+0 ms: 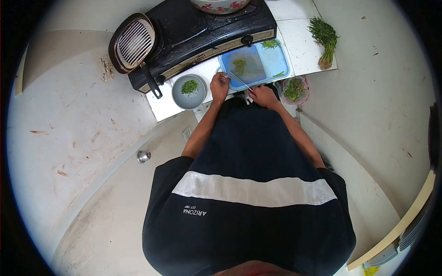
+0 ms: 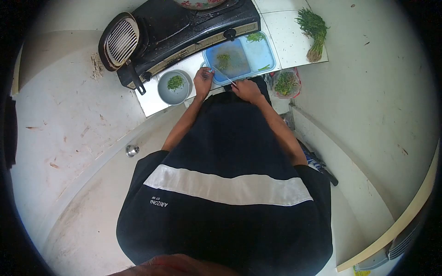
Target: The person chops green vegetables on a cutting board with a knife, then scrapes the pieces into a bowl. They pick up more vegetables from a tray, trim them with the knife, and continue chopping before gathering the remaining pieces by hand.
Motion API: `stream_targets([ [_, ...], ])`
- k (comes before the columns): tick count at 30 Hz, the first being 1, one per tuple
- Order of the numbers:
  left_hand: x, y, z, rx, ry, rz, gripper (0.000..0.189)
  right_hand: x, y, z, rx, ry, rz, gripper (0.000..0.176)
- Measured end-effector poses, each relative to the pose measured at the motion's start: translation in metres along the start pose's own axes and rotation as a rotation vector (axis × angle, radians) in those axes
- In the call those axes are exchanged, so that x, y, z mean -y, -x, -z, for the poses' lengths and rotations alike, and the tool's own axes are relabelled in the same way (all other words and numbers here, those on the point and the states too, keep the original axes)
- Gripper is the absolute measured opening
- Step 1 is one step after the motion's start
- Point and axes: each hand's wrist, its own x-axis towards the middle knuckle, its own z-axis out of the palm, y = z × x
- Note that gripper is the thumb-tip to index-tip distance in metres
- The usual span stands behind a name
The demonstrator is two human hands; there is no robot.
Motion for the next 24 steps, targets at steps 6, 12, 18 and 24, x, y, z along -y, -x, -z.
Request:
stream_targets([
  [6, 0.009, 0.001, 0.000, 0.013, 0.047, -0.029, 0.016, -0.004, 0.000, -0.002, 0.009, 0.084, 0.023, 0.038],
  [12, 0.012, -0.001, 0.005, 0.012, 0.111, -0.041, 0.013, -0.010, -0.016, 0.009, -0.011, 0.147, -0.026, 0.037],
  [18, -0.006, -0.005, 0.003, 0.039, 0.098, -0.135, 0.015, -0.010, -0.038, 0.045, -0.029, 0.160, -0.024, 0.045],
  [24, -0.038, -0.007, 0.011, 0.265, 0.009, -0.337, 0.044, -0.002, -0.032, 0.055, -0.058, 0.131, -0.064, 0.045],
])
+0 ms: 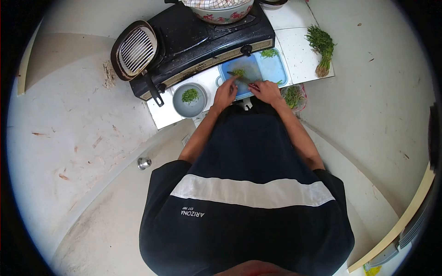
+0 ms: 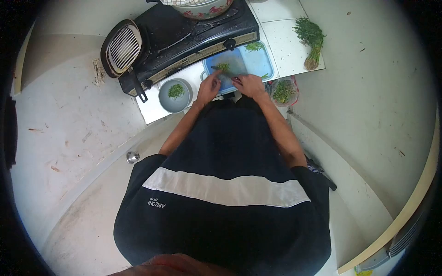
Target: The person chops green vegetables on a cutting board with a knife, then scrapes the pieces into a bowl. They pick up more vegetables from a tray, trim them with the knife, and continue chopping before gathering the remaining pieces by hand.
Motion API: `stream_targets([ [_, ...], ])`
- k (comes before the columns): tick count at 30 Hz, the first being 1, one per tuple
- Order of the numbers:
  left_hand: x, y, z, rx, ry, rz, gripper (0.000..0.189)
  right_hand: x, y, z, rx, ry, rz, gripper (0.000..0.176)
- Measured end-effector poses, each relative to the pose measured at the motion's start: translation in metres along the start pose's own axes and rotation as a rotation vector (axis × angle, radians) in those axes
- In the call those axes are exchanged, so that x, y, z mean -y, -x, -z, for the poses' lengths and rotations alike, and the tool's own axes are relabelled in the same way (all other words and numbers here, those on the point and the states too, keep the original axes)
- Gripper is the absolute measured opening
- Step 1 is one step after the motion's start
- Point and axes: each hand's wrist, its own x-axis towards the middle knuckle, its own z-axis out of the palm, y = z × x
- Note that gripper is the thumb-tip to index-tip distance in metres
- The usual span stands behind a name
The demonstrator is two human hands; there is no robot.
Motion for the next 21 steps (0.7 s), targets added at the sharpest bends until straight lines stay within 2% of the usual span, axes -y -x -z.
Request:
stream_targets([
  [2, 0.000, -0.004, -0.002, 0.225, -0.115, -0.051, 0.055, 0.007, 0.007, 0.008, -0.007, 0.006, -0.003, 0.041],
  [7, 0.010, -0.016, -0.001, 0.206, -0.317, -0.071, 0.057, 0.006, 0.020, 0.015, -0.009, -0.024, -0.012, 0.035],
  [9, 0.014, -0.023, 0.003, 0.273, -0.457, -0.016, 0.058, 0.006, 0.026, 0.016, -0.060, -0.064, -0.034, 0.035],
  [14, 0.022, -0.033, 0.010, 0.265, -0.474, -0.056, 0.061, 0.001, 0.042, 0.009, -0.061, -0.091, -0.116, 0.037],
  [17, 0.010, -0.039, 0.014, 0.291, -0.484, 0.003, 0.060, 0.002, 0.057, 0.006, -0.084, -0.153, -0.176, 0.039],
  [19, 0.004, -0.042, 0.011, 0.300, -0.428, 0.062, 0.054, 0.000, 0.066, 0.003, -0.102, -0.201, -0.225, 0.040],
  [21, -0.001, -0.044, 0.002, 0.300, -0.369, 0.017, 0.048, -0.003, 0.077, 0.001, -0.075, -0.273, -0.306, 0.042],
])
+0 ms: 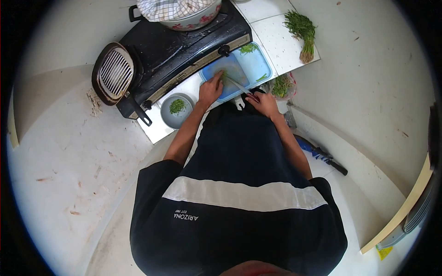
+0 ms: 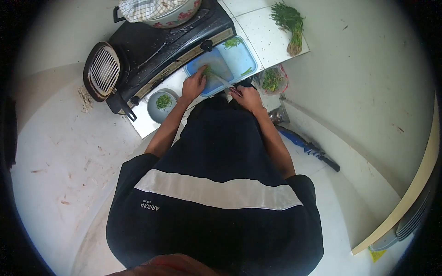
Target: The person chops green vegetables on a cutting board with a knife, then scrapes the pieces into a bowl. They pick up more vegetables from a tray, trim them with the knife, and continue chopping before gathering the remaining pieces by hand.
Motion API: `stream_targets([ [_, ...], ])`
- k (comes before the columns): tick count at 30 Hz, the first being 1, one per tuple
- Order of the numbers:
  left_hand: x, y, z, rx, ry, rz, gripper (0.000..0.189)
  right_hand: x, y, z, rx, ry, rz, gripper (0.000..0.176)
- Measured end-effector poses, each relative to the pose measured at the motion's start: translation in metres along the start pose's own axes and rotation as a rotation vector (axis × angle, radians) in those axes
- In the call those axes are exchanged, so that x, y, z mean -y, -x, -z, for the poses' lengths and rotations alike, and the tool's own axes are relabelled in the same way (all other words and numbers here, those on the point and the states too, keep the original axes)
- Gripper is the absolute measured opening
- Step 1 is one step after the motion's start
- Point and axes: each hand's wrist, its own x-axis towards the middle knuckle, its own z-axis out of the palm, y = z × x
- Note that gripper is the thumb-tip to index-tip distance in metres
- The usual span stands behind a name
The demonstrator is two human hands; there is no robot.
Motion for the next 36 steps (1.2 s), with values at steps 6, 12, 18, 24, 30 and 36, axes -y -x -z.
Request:
stream_targets([
  [6, -0.025, -0.030, -0.037, -0.027, 0.113, -0.252, 0.028, -0.029, 0.029, 0.008, 0.011, -0.356, -0.195, 0.046],
  [12, -0.063, -0.075, -0.075, 0.190, 0.150, -0.360, 0.025, -0.044, 0.058, 0.021, -0.066, -0.517, -0.377, 0.043],
  [18, -0.089, -0.092, -0.113, 0.268, 0.153, -0.377, 0.025, -0.041, 0.073, 0.022, -0.163, -0.602, -0.446, 0.046],
  [24, -0.083, -0.094, -0.142, 0.159, 0.169, -0.372, 0.027, -0.048, 0.082, 0.009, -0.196, -0.595, -0.456, 0.047],
  [30, -0.084, -0.097, -0.148, 0.156, 0.187, -0.283, 0.024, -0.056, 0.083, 0.009, -0.190, -0.553, -0.444, 0.045],
  [36, -0.077, -0.097, -0.147, 0.208, 0.231, -0.203, 0.028, -0.055, 0.077, 0.011, -0.173, -0.574, -0.417, 0.045],
])
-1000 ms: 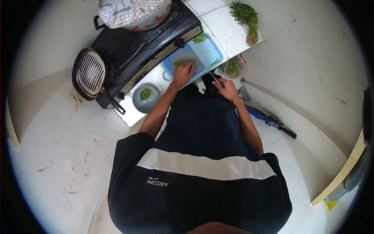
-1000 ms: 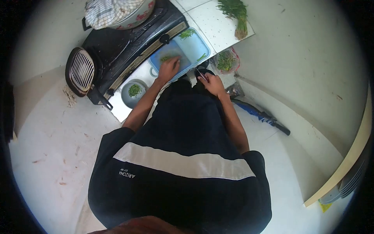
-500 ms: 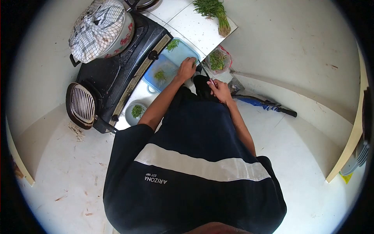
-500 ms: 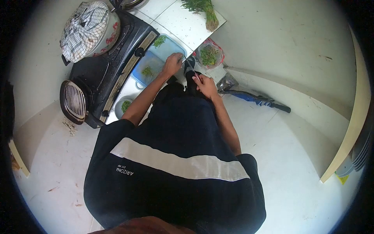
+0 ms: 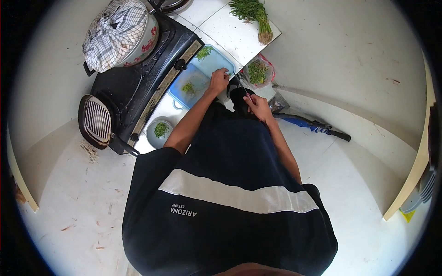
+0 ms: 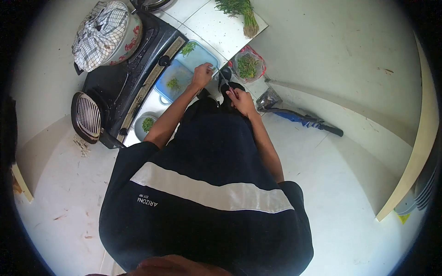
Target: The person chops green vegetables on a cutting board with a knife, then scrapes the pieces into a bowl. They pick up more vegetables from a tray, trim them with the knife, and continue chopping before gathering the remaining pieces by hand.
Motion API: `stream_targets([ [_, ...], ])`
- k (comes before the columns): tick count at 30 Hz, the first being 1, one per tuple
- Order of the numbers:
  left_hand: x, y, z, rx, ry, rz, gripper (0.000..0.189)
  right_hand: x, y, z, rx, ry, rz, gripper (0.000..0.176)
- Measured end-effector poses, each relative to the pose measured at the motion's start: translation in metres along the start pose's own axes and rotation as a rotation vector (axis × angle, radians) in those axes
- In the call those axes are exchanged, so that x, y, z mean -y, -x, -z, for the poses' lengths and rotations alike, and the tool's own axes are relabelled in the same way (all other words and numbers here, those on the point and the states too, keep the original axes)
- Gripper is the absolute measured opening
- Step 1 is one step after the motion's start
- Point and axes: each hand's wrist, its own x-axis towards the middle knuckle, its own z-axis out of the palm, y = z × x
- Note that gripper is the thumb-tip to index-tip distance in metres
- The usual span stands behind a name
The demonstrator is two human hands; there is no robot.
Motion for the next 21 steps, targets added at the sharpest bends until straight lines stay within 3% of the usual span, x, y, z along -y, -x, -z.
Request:
stream_targets([
  [4, -0.008, 0.003, 0.010, 0.032, 0.034, 0.044, 0.031, -0.003, -0.010, -0.004, 0.012, -0.002, 0.057, 0.045],
  [11, -0.016, 0.032, 0.037, -0.124, 0.062, 0.072, 0.032, 0.010, -0.032, -0.007, 0.101, 0.052, 0.097, 0.046],
  [17, 0.002, 0.087, 0.076, -0.394, 0.115, 0.065, 0.026, 0.023, -0.061, -0.017, 0.177, 0.283, 0.321, 0.036],
  [19, 0.012, 0.108, 0.090, -0.455, 0.106, 0.139, 0.024, 0.026, -0.072, -0.025, 0.068, 0.418, 0.619, 0.032],
  [21, 0.020, 0.130, 0.099, -0.542, 0.105, 0.182, 0.023, 0.031, -0.083, -0.035, 0.100, 0.397, 0.733, 0.028],
])
